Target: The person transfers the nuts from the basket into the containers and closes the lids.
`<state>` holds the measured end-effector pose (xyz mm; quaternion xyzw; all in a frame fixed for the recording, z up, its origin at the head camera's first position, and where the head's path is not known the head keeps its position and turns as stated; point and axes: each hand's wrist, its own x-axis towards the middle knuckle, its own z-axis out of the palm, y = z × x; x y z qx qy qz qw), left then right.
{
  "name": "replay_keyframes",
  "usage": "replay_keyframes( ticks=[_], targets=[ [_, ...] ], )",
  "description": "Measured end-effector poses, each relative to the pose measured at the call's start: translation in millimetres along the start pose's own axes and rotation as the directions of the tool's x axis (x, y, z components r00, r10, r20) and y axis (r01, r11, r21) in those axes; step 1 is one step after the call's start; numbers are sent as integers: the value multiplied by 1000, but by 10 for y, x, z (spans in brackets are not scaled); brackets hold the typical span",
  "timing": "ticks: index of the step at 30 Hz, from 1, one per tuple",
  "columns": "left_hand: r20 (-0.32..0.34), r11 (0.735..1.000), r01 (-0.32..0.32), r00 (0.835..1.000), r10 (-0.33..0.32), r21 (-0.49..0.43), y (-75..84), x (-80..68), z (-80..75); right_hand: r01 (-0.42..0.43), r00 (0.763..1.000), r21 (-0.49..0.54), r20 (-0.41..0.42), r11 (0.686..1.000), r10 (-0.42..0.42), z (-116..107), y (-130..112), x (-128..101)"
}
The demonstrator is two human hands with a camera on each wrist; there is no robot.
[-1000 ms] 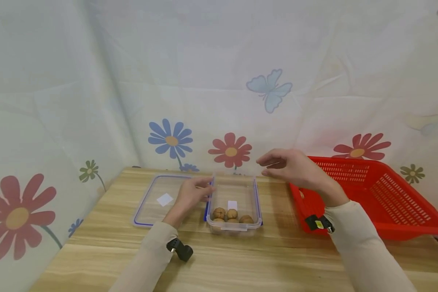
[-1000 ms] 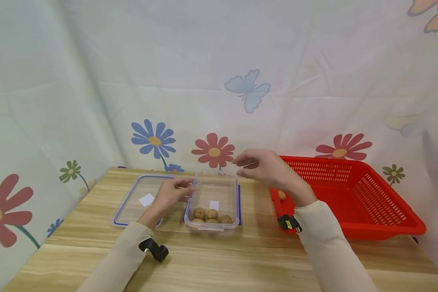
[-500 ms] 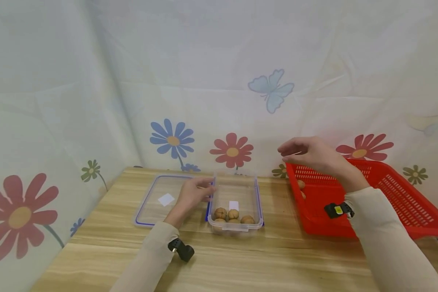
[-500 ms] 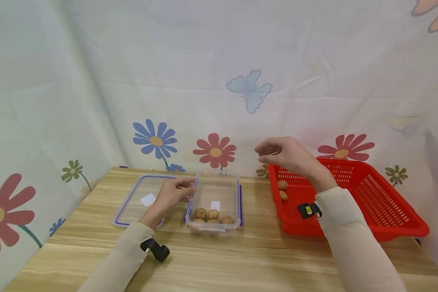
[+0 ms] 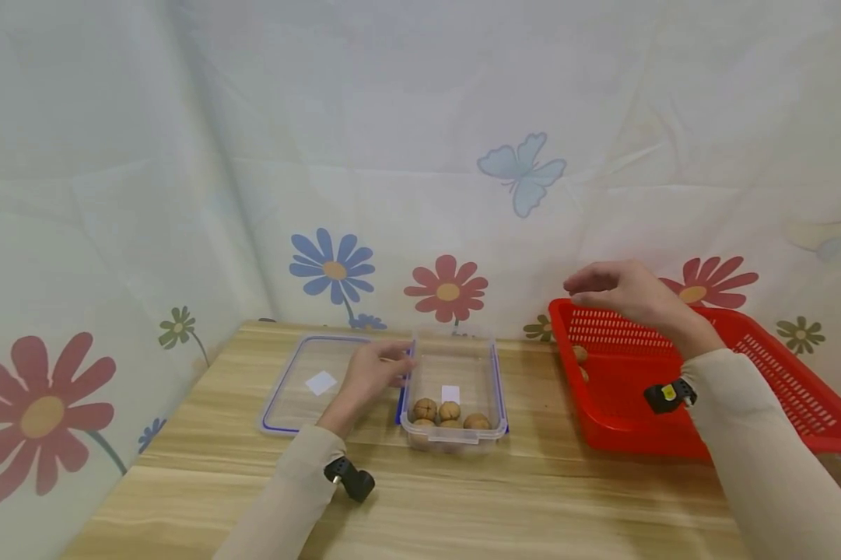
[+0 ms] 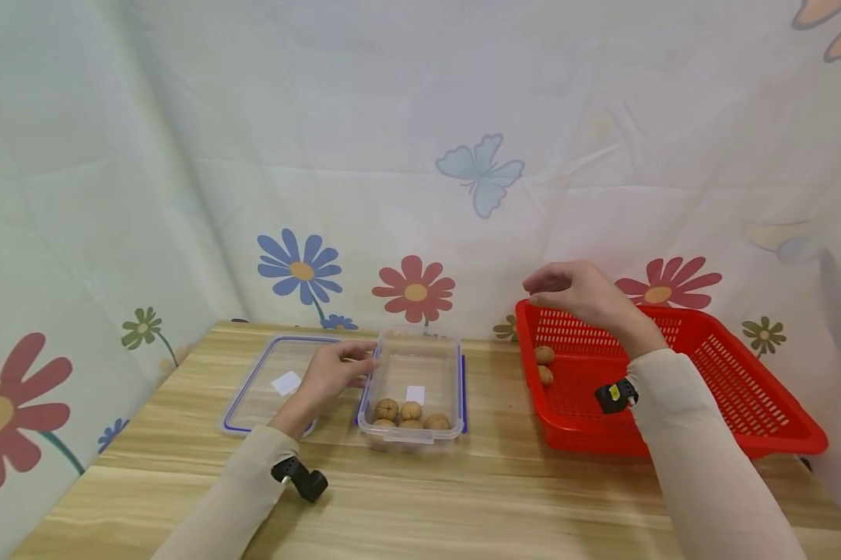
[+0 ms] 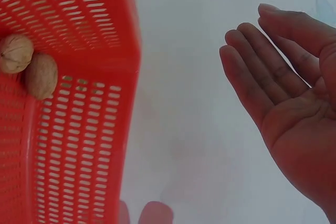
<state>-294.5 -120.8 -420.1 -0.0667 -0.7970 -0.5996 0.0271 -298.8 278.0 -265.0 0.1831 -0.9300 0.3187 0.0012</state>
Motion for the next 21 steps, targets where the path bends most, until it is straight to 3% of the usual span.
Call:
replay_keyframes(
  ticks=[21],
  targets=[
    [-3, 1000, 3, 1000, -3, 26, 10, -6, -2, -120, 992, 50, 53, 991, 118, 121, 670, 92]
  ],
)
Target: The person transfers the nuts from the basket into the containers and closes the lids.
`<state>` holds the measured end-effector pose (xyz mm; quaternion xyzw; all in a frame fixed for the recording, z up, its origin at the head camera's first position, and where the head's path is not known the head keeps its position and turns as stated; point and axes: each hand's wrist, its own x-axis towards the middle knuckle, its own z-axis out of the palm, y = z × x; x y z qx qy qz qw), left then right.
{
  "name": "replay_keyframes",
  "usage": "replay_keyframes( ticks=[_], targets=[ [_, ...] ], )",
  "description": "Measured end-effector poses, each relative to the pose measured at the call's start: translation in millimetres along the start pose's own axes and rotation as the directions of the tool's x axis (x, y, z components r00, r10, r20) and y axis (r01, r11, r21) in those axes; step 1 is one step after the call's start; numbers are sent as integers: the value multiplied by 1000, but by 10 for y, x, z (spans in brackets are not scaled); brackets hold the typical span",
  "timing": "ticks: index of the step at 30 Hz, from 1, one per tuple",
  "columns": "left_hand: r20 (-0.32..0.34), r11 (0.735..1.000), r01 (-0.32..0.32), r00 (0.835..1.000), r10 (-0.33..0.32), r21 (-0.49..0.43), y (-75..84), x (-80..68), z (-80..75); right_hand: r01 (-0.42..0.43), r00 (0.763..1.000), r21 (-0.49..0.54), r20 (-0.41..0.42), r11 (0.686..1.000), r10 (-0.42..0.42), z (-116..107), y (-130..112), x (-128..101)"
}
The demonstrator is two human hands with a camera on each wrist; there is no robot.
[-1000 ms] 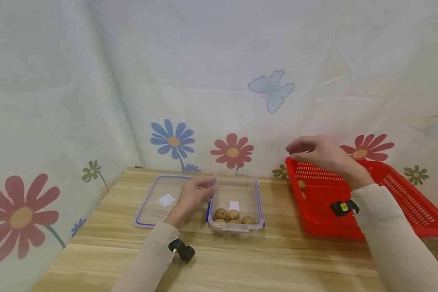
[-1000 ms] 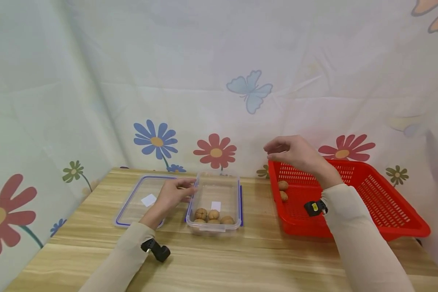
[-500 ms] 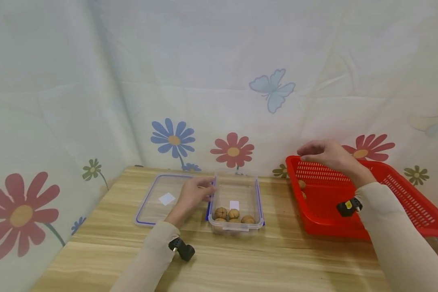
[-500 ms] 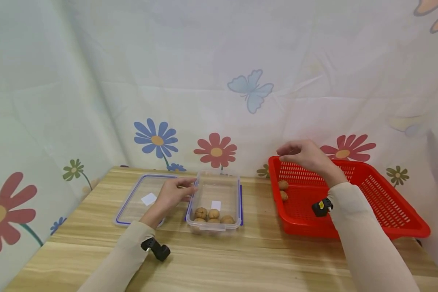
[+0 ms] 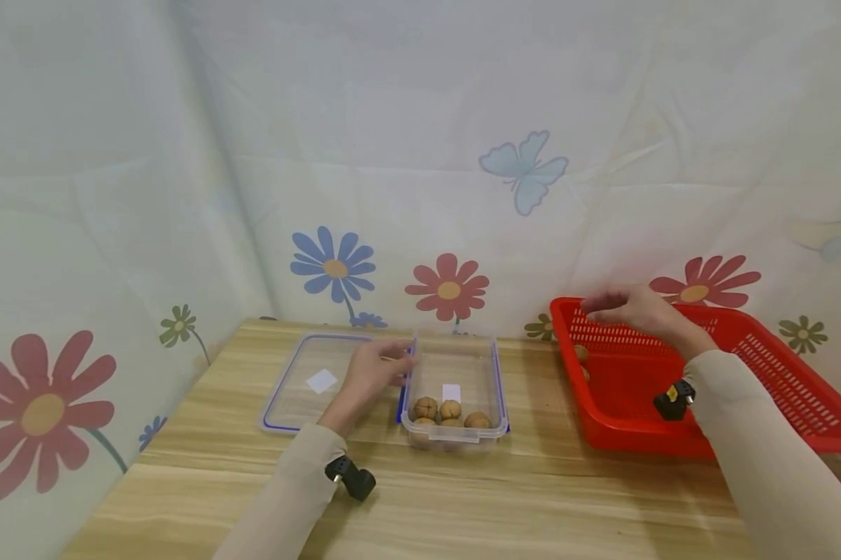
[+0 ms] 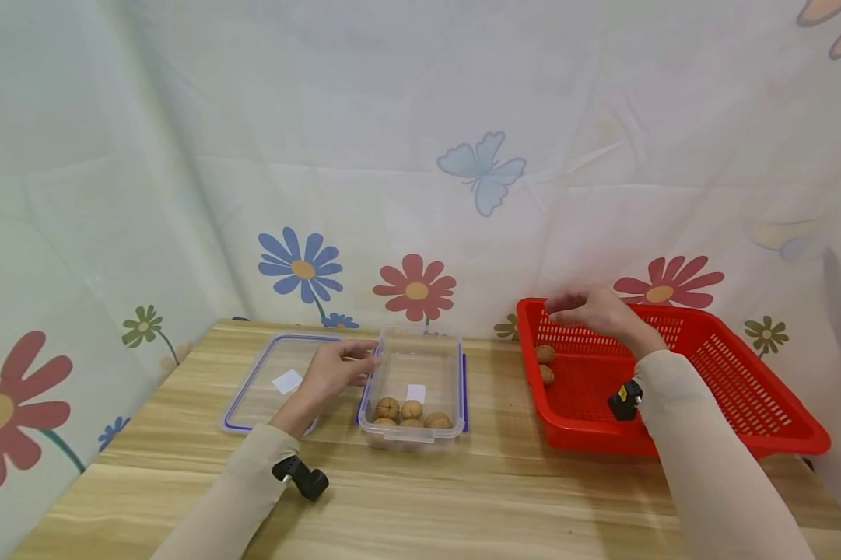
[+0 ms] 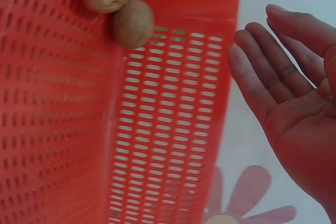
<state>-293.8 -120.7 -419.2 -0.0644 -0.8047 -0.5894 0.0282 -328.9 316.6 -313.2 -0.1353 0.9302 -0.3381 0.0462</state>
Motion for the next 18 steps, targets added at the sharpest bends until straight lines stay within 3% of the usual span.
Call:
replay_keyframes(
  ticks=[7, 18],
  targets=[
    [-8, 1000, -2, 1000, 1, -20, 3, 6, 10, -61, 997, 72, 43, 996, 58, 59, 133, 50],
    [-9, 1000, -6, 1000, 6, -1, 7, 1, 7, -66, 994, 69, 92, 995, 59, 142, 295, 107]
  ],
)
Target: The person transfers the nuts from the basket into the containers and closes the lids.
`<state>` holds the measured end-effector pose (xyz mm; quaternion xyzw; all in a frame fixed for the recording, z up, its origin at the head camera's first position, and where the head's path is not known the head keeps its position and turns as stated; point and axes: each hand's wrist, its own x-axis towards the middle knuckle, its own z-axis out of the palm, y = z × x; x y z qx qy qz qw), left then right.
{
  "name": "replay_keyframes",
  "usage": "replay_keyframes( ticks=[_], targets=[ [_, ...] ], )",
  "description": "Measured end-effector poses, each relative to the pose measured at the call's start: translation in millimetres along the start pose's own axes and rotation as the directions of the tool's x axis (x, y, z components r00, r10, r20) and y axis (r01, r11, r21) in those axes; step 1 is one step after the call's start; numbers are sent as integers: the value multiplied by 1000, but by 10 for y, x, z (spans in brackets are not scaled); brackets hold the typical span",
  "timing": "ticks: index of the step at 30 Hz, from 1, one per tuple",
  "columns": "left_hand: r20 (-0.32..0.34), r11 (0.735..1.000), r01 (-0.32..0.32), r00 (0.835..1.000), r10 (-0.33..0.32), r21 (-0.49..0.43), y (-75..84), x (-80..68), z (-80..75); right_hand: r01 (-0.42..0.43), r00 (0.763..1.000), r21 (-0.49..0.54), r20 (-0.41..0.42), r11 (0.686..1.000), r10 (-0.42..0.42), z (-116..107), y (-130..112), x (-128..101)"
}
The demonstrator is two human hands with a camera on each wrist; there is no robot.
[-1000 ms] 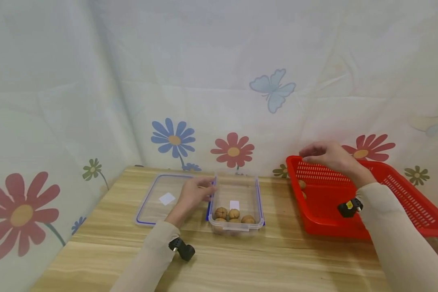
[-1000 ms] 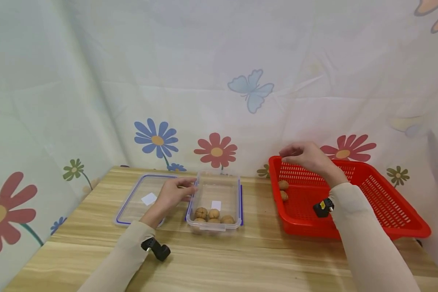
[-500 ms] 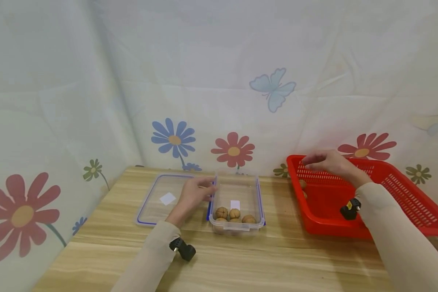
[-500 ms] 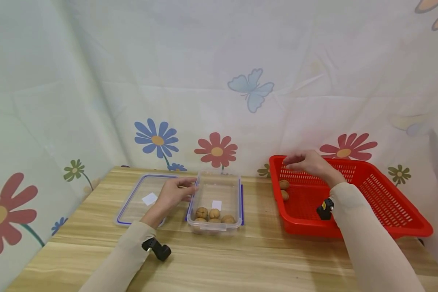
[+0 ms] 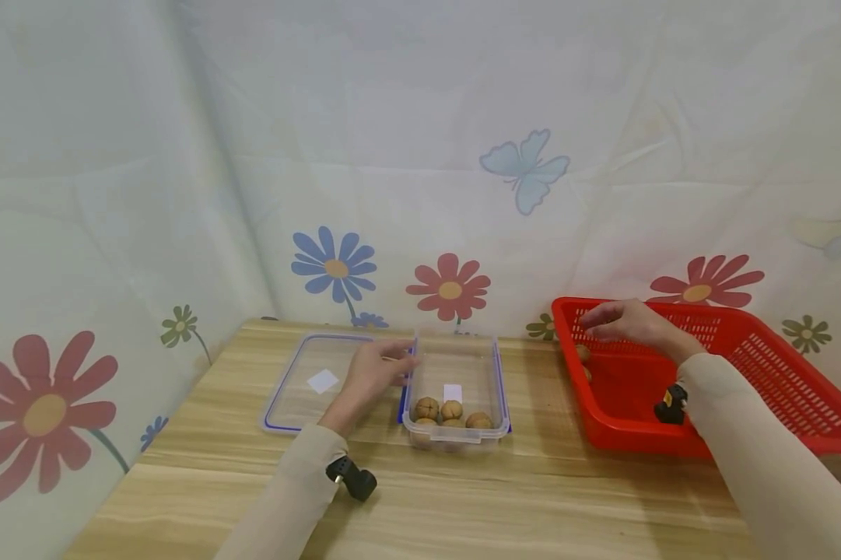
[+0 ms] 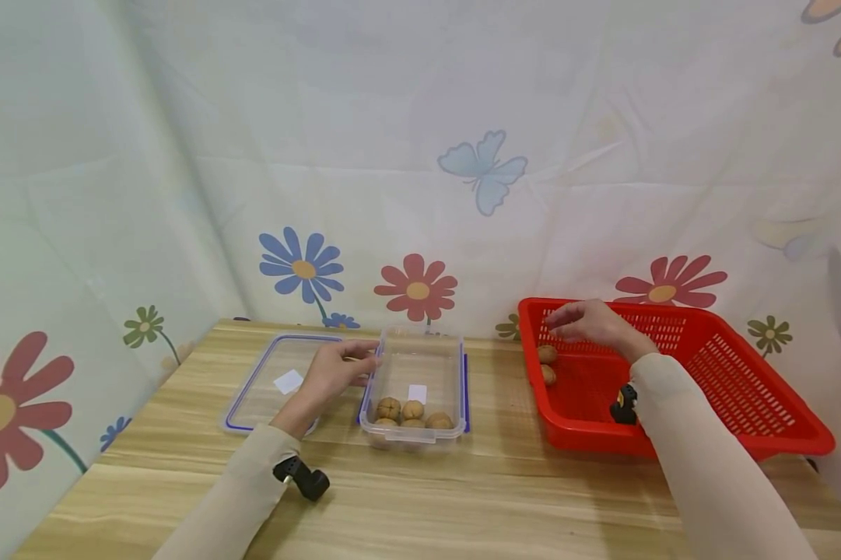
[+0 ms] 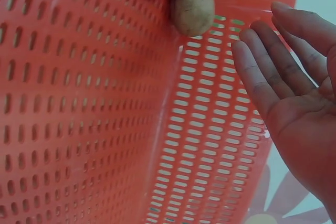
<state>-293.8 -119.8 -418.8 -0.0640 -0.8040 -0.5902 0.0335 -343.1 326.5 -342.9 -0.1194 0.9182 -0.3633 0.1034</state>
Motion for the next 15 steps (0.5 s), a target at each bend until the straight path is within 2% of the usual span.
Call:
replay_keyframes(
  ticks=[15],
  targets=[
    [6, 1000, 1, 1000, -1, -28, -4, -7, -3, -14, 999, 2, 49, 1000, 14, 56, 105, 79]
  ],
)
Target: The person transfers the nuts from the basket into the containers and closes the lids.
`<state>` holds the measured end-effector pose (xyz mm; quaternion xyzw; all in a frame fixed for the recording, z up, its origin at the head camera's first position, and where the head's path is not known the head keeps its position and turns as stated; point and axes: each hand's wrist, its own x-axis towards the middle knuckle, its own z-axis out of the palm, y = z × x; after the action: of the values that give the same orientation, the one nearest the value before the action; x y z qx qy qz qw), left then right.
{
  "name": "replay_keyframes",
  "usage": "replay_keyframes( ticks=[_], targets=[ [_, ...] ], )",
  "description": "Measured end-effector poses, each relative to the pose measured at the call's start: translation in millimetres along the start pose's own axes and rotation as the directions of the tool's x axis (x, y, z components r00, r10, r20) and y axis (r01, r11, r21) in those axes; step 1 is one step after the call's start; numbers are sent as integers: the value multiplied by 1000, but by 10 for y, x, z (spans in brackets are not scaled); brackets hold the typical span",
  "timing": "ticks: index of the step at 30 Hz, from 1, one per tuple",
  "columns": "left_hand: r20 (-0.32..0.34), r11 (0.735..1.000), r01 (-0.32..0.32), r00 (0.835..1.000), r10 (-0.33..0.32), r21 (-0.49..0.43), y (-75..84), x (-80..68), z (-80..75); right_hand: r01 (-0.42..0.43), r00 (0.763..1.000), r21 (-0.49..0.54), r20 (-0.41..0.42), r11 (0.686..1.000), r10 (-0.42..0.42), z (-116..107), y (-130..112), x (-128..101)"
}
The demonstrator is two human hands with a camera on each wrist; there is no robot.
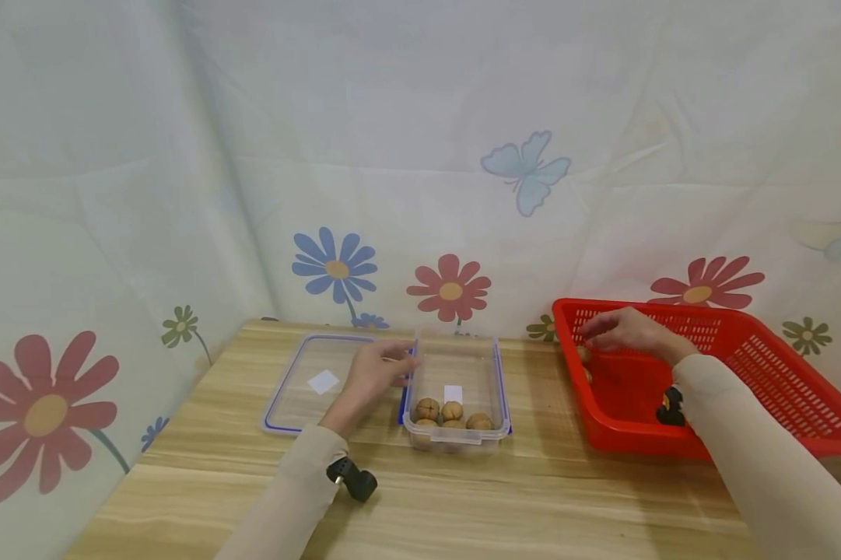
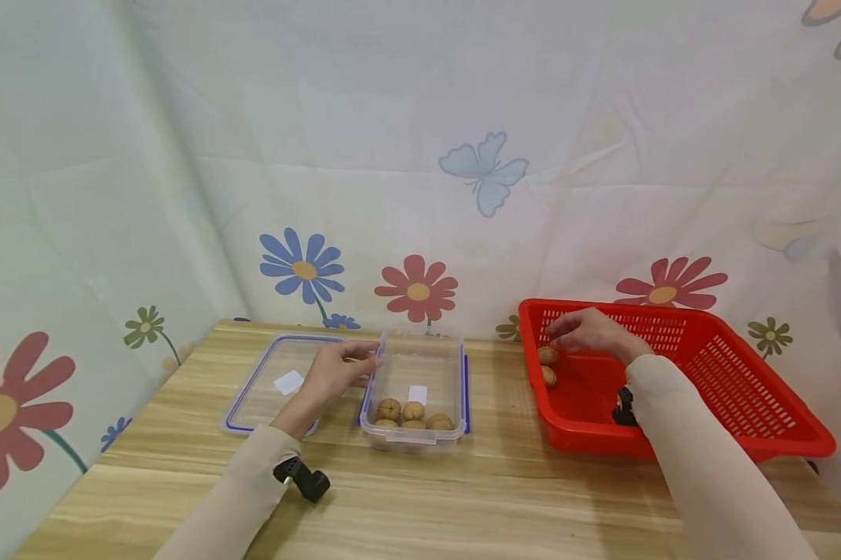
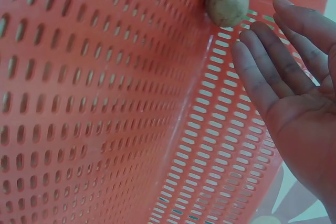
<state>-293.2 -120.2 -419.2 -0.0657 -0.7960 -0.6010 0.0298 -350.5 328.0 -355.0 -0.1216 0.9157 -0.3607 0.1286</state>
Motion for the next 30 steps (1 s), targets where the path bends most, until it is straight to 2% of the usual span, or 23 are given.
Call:
replay_keyframes(
  ticks=[14, 21, 30],
  targets=[
    [0, 1000, 0, 1000, 0, -4, 7, -9, -3, -37, 997, -77, 63, 996, 42, 72, 35, 52],
    [1, 1000, 5, 1000, -5, -3, 3, -12, -3, -4, 997, -145, 75, 989, 15, 81, 58, 71],
    [0, 1000, 12, 1000, -12, 29, -2, 5, -11, -57, 996, -128, 67, 990, 66, 86, 45, 78]
  ],
)
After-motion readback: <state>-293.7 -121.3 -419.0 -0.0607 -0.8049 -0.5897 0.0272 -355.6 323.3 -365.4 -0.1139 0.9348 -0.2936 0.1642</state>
